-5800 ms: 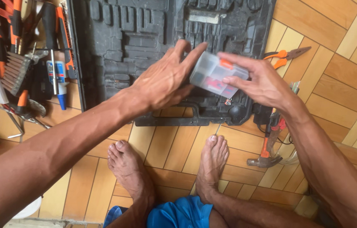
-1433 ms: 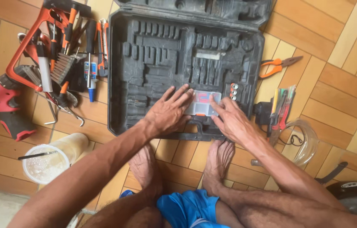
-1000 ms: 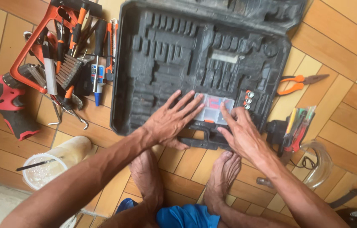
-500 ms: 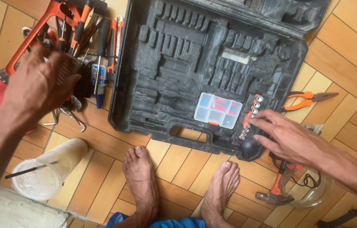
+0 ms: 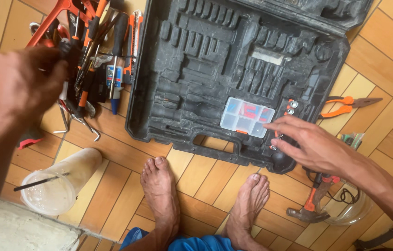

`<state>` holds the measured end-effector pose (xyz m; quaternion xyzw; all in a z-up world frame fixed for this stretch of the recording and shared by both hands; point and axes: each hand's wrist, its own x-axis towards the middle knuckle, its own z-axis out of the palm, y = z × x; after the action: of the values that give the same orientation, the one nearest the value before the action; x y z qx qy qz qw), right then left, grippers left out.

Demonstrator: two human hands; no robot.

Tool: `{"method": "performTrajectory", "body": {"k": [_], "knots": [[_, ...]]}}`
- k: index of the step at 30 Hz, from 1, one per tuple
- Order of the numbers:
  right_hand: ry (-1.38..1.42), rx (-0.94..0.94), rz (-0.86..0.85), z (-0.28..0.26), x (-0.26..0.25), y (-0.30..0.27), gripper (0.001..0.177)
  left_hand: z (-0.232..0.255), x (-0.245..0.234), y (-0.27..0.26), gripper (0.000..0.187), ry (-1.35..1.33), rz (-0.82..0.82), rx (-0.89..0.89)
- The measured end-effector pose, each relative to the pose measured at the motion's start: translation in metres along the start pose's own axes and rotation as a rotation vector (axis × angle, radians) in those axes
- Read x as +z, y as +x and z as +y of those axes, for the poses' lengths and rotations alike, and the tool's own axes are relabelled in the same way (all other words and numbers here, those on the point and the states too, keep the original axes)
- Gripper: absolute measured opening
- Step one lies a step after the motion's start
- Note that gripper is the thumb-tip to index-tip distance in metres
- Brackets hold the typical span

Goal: The person sits on the floor and organizes tools inside a black toolbox. They place a small plastic parts box into a compartment, then insert multiple screwdrivers and drill bits into their designated slots. The person also places a hacksaw and a wrench into the toolbox.

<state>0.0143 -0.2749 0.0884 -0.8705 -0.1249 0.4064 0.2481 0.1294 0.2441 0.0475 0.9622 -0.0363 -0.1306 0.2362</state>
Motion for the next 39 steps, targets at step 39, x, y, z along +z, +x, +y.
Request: {"method": "performTrajectory", "body": {"k": [39], "knots": [[1.156, -0.244, 0.181, -0.042, -0.035, 0.06, 0.039, 0.205, 0.066, -0.005, 0.049, -1.196, -0.544, 0.047]]}}
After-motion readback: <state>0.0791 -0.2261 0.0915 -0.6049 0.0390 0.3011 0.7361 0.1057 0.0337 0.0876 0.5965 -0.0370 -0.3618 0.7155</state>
